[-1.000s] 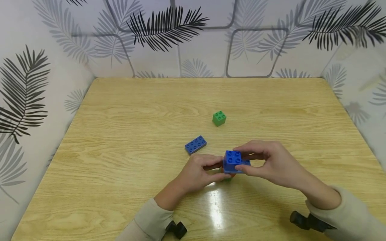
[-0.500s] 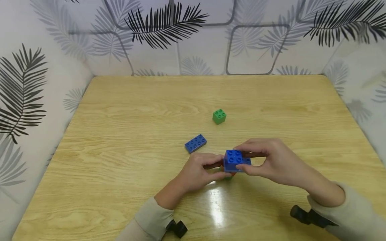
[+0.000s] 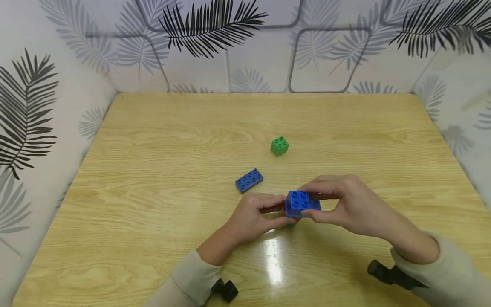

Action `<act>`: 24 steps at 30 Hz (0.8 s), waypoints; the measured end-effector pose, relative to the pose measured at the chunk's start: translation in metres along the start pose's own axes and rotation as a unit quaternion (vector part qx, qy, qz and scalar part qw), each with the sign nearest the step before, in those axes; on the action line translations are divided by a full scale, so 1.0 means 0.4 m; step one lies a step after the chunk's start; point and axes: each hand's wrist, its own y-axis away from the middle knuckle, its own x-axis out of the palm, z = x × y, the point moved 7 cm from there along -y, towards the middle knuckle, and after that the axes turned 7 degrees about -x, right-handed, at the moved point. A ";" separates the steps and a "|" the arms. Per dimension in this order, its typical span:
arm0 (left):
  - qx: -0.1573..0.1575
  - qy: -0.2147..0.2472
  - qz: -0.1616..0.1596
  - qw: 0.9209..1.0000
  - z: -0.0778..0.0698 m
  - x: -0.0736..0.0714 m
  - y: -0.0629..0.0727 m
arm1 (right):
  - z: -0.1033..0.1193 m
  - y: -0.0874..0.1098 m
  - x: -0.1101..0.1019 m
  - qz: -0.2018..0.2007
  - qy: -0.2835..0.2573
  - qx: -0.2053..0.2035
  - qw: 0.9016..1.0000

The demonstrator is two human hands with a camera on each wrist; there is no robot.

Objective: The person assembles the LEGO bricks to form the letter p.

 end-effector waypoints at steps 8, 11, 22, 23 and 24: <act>-0.007 -0.005 -0.002 1.000 -0.004 0.001 -0.004 | -0.003 0.001 0.000 0.007 0.026 -0.012 1.000; 0.007 0.004 -0.012 1.000 -0.010 0.000 -0.005 | 0.000 0.000 0.000 0.006 0.030 -0.013 0.999; 0.041 0.114 -0.025 0.992 -0.028 0.005 -0.004 | -0.001 0.000 -0.001 0.012 0.030 -0.004 0.999; 0.041 0.115 -0.025 0.992 -0.029 0.006 -0.004 | -0.003 0.000 -0.001 0.016 0.020 -0.003 1.000; 0.042 0.115 -0.025 0.992 -0.030 0.007 -0.004 | -0.006 0.001 -0.002 0.018 0.006 -0.006 1.000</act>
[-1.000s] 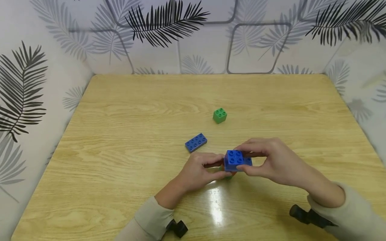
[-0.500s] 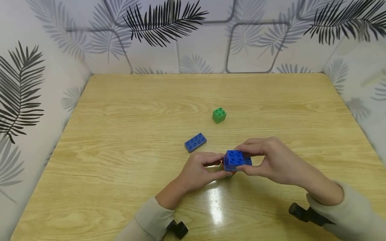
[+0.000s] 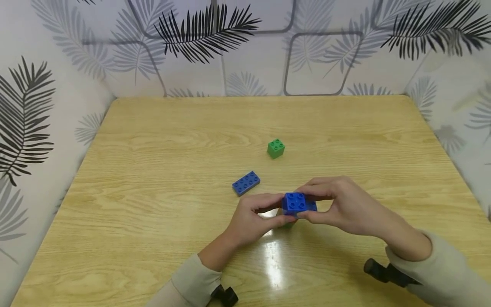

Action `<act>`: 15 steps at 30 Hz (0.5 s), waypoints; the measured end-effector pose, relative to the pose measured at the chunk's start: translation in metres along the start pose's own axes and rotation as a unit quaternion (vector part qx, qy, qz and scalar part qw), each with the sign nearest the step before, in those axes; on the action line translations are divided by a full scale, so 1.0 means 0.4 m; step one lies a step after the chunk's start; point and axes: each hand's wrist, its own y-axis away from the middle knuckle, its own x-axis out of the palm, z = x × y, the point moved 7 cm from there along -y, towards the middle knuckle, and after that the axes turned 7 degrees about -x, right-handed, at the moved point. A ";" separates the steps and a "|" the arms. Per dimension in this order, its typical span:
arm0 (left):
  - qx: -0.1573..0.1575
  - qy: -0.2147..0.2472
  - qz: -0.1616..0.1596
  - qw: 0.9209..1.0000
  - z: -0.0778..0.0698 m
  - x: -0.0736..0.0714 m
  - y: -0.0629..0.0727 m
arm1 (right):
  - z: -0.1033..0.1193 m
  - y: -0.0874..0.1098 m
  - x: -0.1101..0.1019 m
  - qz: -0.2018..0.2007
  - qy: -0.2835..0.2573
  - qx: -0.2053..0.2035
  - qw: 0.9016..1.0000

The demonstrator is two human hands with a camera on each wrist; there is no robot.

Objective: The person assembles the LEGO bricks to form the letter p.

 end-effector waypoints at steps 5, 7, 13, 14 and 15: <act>0.032 -0.001 -0.001 0.999 -0.006 -0.002 0.003 | -0.018 -0.005 0.002 0.007 -0.043 -0.050 0.998; 0.048 -0.008 0.000 0.999 -0.010 -0.002 0.001 | -0.027 -0.002 0.002 0.008 -0.054 -0.070 0.996; 0.067 -0.034 -0.004 0.997 -0.018 -0.008 0.001 | -0.059 0.005 0.003 0.020 -0.140 -0.077 0.987; 0.066 -0.037 -0.005 0.997 -0.018 -0.008 0.002 | -0.065 0.008 0.003 0.020 -0.154 -0.076 0.985; 0.064 -0.040 -0.007 0.997 -0.018 -0.009 0.002 | -0.070 0.010 0.004 0.019 -0.167 -0.075 0.983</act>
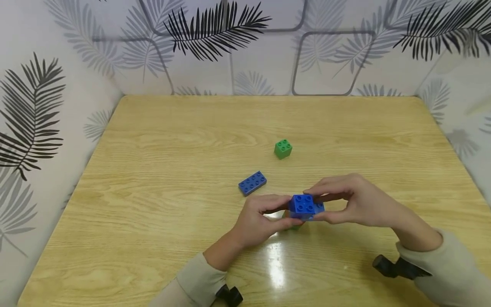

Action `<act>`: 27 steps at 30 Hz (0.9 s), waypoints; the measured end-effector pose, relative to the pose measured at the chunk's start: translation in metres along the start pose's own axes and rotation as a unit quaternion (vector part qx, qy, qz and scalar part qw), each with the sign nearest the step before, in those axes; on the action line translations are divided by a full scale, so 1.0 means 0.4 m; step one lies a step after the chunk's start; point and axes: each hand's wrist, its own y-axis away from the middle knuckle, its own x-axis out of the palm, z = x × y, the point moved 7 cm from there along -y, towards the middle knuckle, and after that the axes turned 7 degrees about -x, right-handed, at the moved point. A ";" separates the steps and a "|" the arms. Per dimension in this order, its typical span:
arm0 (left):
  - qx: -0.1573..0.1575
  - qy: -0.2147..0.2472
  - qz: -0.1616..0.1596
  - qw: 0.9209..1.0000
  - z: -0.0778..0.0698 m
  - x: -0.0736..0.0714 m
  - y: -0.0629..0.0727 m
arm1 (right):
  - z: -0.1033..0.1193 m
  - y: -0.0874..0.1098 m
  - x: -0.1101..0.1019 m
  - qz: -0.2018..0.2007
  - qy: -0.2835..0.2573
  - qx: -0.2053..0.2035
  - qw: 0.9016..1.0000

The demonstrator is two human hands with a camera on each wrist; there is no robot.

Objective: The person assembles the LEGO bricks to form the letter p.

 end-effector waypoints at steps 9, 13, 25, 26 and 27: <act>-0.031 -0.008 -0.004 0.999 0.012 0.003 -0.001 | -0.019 0.020 -0.050 -0.045 -0.094 -0.067 0.992; -0.050 -0.013 -0.004 0.999 0.019 0.004 0.003 | -0.045 0.026 -0.067 -0.067 -0.085 -0.034 0.994; -0.062 -0.021 -0.010 0.998 0.019 0.003 0.003 | -0.087 0.038 -0.071 -0.075 -0.013 0.025 0.997; -0.062 -0.024 -0.010 0.998 0.019 0.002 0.002 | -0.088 0.038 -0.071 -0.077 -0.009 0.026 0.997; -0.062 -0.028 -0.011 0.998 0.019 0.002 0.002 | -0.091 0.039 -0.072 -0.079 -0.005 0.029 0.996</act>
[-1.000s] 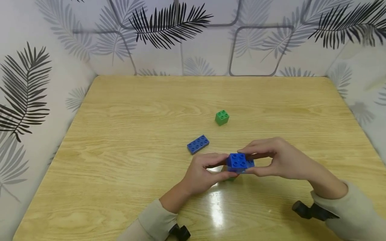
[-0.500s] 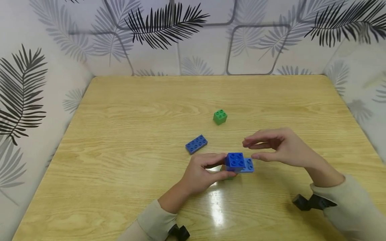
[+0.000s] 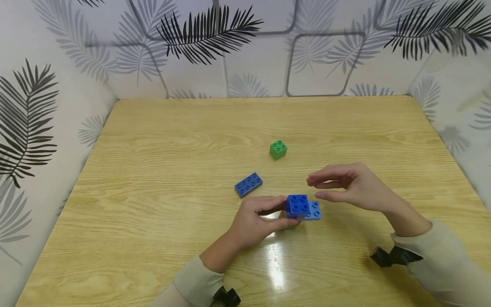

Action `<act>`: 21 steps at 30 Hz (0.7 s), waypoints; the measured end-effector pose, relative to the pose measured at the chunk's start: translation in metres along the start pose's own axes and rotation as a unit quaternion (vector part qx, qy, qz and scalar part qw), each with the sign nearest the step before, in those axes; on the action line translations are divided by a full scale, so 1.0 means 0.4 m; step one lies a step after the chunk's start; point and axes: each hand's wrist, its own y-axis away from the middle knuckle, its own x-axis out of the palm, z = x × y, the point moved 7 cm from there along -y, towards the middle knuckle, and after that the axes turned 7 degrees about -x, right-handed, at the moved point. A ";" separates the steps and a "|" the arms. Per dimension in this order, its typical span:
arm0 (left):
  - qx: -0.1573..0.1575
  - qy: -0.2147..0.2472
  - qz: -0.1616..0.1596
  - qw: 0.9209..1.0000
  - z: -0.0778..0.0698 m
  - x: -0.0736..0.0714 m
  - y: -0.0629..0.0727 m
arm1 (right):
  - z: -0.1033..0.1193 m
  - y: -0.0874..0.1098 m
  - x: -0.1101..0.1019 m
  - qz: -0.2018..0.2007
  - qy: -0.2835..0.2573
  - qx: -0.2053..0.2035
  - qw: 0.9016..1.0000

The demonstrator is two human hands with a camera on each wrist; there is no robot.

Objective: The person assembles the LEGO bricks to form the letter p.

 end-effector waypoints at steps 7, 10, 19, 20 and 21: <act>-0.008 0.005 -0.006 1.000 0.004 -0.002 0.006 | -0.019 -0.008 0.005 -0.005 0.015 0.035 0.999; -0.009 0.010 -0.001 1.000 0.003 0.000 0.005 | -0.025 -0.011 0.005 -0.012 0.027 0.047 0.998; -0.027 0.013 0.002 1.000 0.004 0.000 0.003 | -0.059 -0.010 0.005 -0.045 0.027 0.095 0.994; -0.028 0.012 0.002 1.000 0.004 0.000 0.003 | -0.062 -0.009 0.006 -0.047 0.028 0.100 0.993; -0.030 0.011 0.003 0.999 0.004 0.000 0.002 | -0.066 -0.008 0.006 -0.051 0.030 0.105 0.993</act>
